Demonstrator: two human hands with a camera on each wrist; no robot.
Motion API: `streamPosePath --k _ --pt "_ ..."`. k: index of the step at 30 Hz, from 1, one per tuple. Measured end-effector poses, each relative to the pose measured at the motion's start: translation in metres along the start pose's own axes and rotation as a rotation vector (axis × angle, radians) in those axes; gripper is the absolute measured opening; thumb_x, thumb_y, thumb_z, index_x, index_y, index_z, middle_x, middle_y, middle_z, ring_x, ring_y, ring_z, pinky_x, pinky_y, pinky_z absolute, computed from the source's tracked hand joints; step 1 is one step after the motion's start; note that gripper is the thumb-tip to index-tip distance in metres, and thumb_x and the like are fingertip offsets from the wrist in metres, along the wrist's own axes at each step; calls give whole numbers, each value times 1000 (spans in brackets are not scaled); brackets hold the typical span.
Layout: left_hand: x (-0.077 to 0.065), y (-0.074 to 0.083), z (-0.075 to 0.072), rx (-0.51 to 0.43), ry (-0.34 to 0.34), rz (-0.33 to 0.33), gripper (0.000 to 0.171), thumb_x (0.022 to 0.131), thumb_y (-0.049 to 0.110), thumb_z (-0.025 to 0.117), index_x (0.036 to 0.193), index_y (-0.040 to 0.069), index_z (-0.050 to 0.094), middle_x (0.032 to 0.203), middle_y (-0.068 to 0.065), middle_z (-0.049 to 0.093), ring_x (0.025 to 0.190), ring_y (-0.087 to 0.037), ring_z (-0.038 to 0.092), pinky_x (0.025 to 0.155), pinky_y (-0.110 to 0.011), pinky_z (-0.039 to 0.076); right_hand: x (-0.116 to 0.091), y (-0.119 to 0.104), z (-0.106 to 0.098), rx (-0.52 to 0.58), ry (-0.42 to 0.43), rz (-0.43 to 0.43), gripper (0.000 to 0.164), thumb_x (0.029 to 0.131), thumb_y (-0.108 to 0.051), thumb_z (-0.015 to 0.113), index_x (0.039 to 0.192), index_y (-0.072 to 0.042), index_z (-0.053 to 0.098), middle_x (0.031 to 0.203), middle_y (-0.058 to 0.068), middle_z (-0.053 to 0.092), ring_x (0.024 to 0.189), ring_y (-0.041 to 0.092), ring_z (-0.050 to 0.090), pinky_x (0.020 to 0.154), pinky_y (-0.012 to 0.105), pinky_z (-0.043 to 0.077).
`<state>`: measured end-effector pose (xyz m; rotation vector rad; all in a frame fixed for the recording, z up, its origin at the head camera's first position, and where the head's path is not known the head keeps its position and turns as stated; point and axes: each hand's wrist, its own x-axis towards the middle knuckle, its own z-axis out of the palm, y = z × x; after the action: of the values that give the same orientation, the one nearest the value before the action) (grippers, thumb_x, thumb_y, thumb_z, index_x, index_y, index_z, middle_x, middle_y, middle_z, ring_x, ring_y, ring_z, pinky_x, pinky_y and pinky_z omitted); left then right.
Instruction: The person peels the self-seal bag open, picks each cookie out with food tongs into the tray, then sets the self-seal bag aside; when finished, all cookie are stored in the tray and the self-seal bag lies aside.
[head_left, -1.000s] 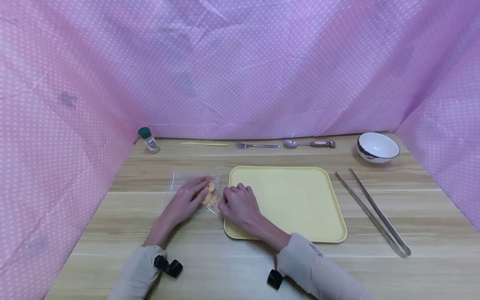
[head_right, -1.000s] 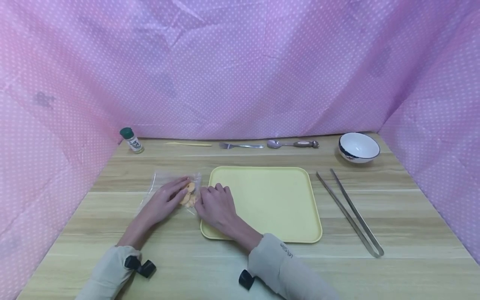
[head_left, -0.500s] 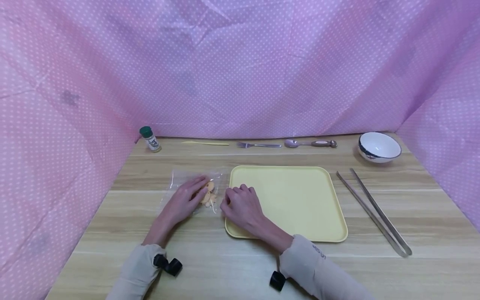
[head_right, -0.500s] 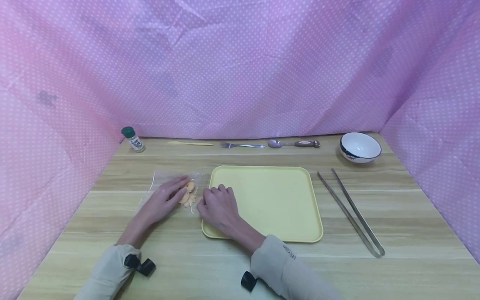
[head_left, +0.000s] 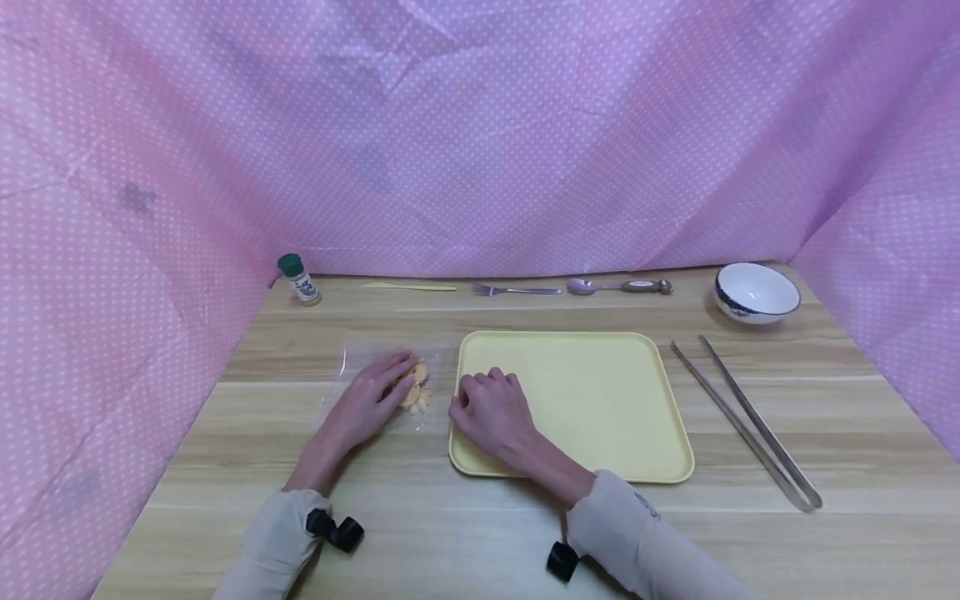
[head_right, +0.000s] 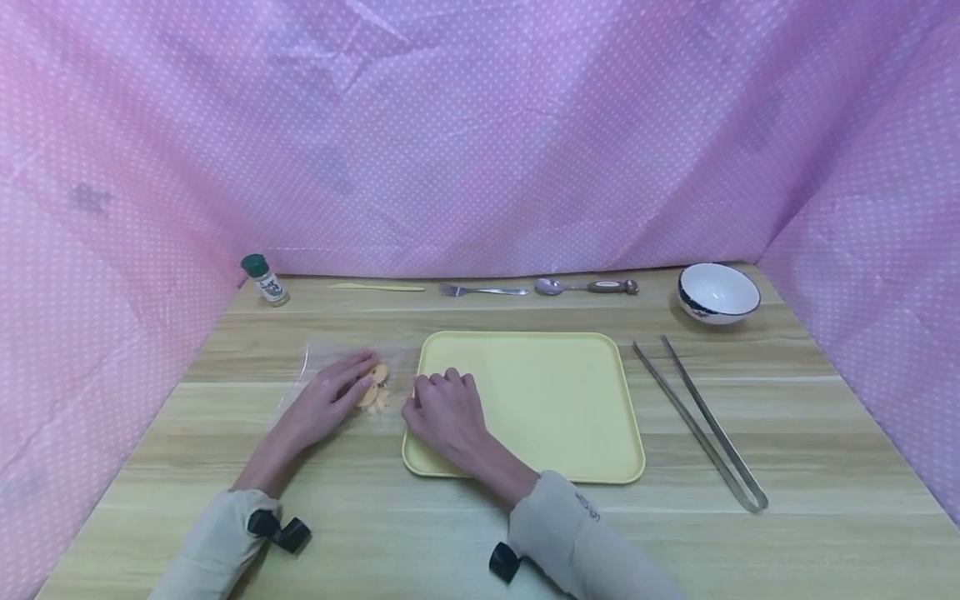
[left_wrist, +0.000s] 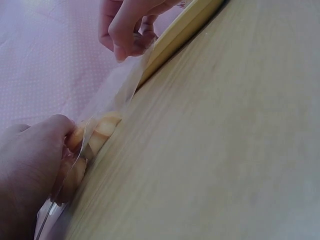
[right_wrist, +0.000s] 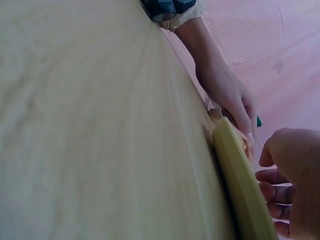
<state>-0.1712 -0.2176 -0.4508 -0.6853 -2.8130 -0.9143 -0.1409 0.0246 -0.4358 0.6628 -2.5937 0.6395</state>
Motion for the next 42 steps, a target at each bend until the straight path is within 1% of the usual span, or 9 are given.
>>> streamPosePath --k 7,12,18,21,24,28,34,38,42 --pt "0 0 1 6 2 14 42 109 27 55 144 3 60 154 -18 50 143 -40 43 119 -56 32 -5 7 -8 45 17 18 20 87 -14 72 70 -17 62 67 -3 62 68 22 54 68 39 49" --pt "1 0 2 7 0 11 43 110 28 54 145 4 59 155 -17 49 144 -39 42 119 -56 31 -9 20 -19 62 40 34 19 87 -13 74 71 -16 64 68 -3 62 70 23 54 70 42 49" --pt "2 0 0 3 11 18 44 111 30 52 146 4 58 156 -17 48 145 -38 41 119 -57 30 -17 47 -40 65 24 82 15 89 -11 75 75 -13 67 72 -3 63 73 23 54 72 42 48" --pt "3 -1 -2 7 12 17 45 111 31 51 147 5 58 156 -17 47 145 -39 40 119 -58 30 -24 65 -51 70 24 114 12 89 -9 75 78 -9 69 73 0 65 74 23 55 72 42 48" --pt "2 -1 -3 12 11 16 45 111 31 52 146 5 58 156 -17 47 145 -39 40 119 -58 30 -32 82 -63 65 32 155 11 89 -9 75 80 -7 69 75 3 65 77 26 56 73 45 49" --pt "0 -1 -4 10 13 21 43 110 30 54 145 5 60 156 -17 48 145 -38 41 119 -58 30 -43 100 -78 45 55 204 10 89 -10 74 82 -7 69 78 6 66 81 32 59 75 48 49" --pt "-2 -1 -2 17 26 33 41 110 28 55 144 5 61 154 -17 50 144 -39 42 118 -59 31 -59 122 -98 16 81 259 8 92 -10 73 86 -5 69 82 9 67 86 36 59 76 50 45" --pt "-2 0 -1 16 29 37 41 109 28 56 143 6 62 154 -17 50 143 -39 44 118 -58 32 -69 134 -109 10 116 267 7 91 -9 73 88 -3 70 85 11 69 86 37 61 76 52 44" --pt "-2 2 0 22 32 42 40 109 27 57 142 7 63 154 -16 51 143 -39 44 118 -58 32 -80 147 -119 0 149 272 9 91 -9 73 92 -1 70 89 15 69 88 40 61 81 58 44"
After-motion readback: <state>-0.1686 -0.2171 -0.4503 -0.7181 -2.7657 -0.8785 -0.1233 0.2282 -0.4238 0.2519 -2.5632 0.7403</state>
